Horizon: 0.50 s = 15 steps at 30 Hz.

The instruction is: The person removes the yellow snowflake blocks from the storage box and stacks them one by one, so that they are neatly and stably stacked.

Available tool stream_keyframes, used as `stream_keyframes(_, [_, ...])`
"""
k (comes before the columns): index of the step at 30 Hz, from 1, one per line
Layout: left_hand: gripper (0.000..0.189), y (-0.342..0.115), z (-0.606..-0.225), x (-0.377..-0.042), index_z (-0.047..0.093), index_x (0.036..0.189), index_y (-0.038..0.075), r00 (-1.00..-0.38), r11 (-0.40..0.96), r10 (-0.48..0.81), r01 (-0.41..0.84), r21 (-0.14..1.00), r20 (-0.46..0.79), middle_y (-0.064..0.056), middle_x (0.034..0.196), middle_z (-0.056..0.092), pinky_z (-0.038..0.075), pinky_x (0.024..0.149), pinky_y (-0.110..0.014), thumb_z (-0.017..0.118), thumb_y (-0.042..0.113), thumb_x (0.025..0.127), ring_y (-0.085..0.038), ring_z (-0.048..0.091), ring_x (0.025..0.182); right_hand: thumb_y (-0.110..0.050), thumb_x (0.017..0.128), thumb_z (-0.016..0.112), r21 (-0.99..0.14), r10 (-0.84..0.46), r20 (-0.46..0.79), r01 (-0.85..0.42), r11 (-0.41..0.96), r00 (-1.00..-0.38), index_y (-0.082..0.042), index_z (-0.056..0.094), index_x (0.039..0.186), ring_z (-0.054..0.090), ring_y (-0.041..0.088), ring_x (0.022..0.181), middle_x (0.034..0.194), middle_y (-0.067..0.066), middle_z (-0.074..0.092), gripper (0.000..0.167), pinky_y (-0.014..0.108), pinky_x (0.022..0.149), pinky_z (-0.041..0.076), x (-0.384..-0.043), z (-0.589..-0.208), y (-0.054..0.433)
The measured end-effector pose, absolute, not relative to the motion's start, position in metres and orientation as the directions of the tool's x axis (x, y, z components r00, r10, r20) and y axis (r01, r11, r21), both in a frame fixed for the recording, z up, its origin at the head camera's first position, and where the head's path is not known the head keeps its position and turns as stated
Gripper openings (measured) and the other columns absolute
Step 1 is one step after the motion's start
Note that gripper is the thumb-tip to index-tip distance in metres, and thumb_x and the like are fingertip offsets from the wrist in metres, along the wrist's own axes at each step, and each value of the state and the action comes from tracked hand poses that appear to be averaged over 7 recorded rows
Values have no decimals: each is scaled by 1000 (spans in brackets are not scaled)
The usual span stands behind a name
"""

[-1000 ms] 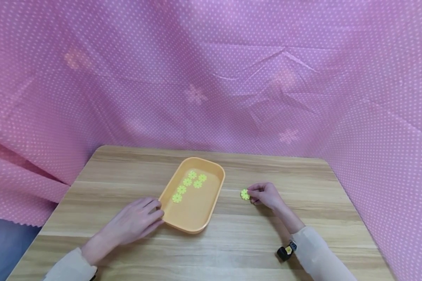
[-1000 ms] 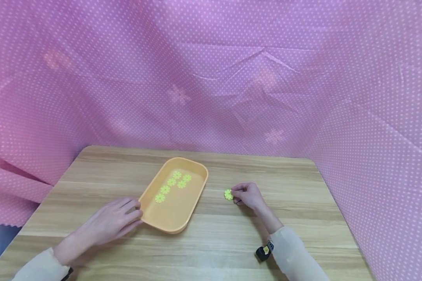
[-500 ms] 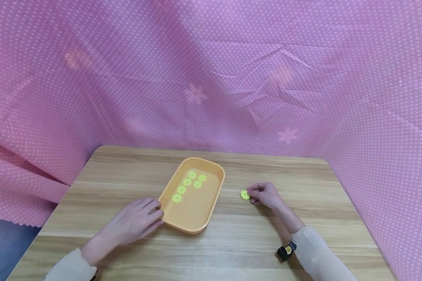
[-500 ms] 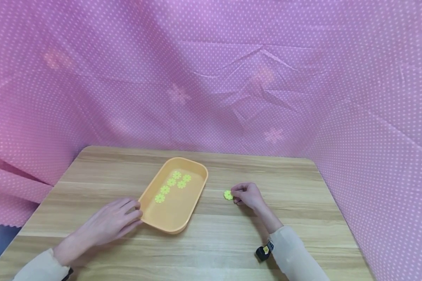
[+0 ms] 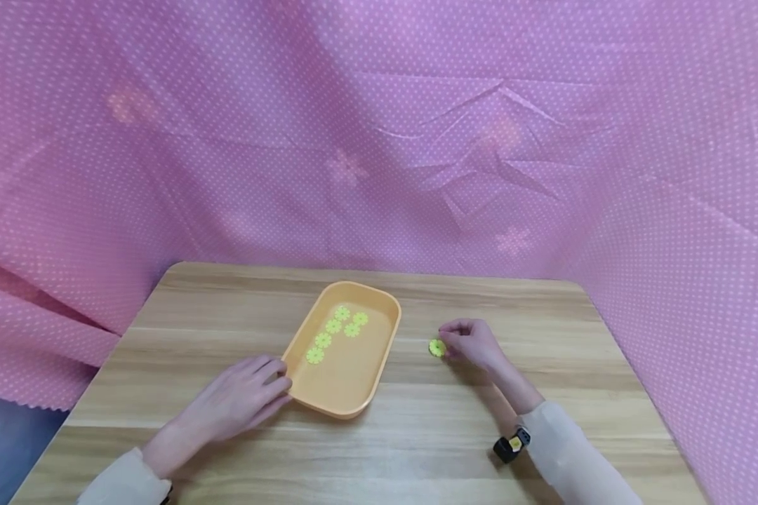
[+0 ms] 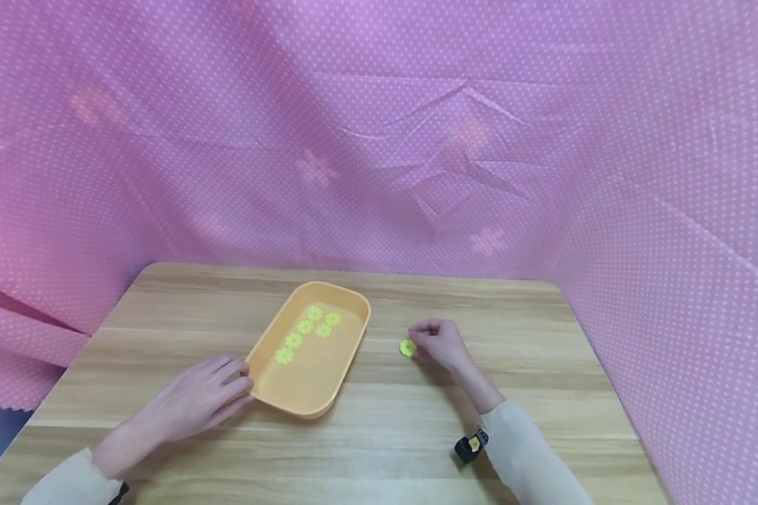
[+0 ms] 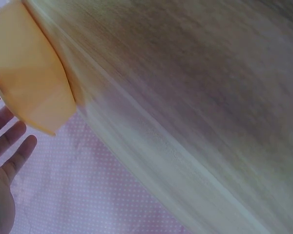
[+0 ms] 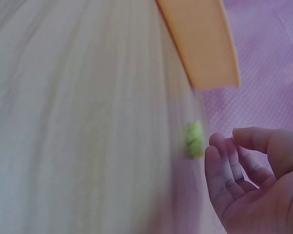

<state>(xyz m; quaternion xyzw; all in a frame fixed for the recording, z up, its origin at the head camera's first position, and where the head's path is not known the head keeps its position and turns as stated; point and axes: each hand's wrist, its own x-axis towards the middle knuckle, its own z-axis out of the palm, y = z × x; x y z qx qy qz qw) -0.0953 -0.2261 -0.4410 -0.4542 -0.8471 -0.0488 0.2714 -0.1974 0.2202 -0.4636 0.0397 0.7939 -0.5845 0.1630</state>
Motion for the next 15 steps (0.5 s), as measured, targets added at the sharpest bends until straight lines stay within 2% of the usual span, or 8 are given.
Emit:
stream_keyframes(7, [41, -225, -438, -96, 67, 97, 17, -457, 589, 743, 794, -153, 490, -2, 102, 65, 61, 76, -35, 39, 41, 114, -19, 62, 93, -9, 99, 70, -933, -167, -245, 185, 308, -955, 13, 67, 121, 71, 13, 70, 95, 14, 76, 32, 35, 71, 68, -198, -439, 207])
stream_keyframes(13, [37, -224, -437, -97, 67, 97, 17, -452, 586, 743, 795, -155, 494, -2, 102, 65, 60, 76, -36, 43, 40, 113, -20, 62, 93, -11, 100, 70, -940, -234, -212, 133, 313, -949, 12, 67, 121, 73, 13, 75, 98, 15, 76, 31, 35, 75, 68, -198, -419, 193])
stream_keyframes(15, [38, -223, -437, -97, 67, 97, 17, -448, 585, 742, 796, -156, 500, -2, 102, 65, 60, 75, -36, 42, 40, 113, -20, 62, 93, -11, 101, 69, -944, -255, -208, 126, 304, -944, 12, 66, 121, 73, 14, 76, 100, 16, 75, 31, 39, 78, 69, -197, -414, 187])
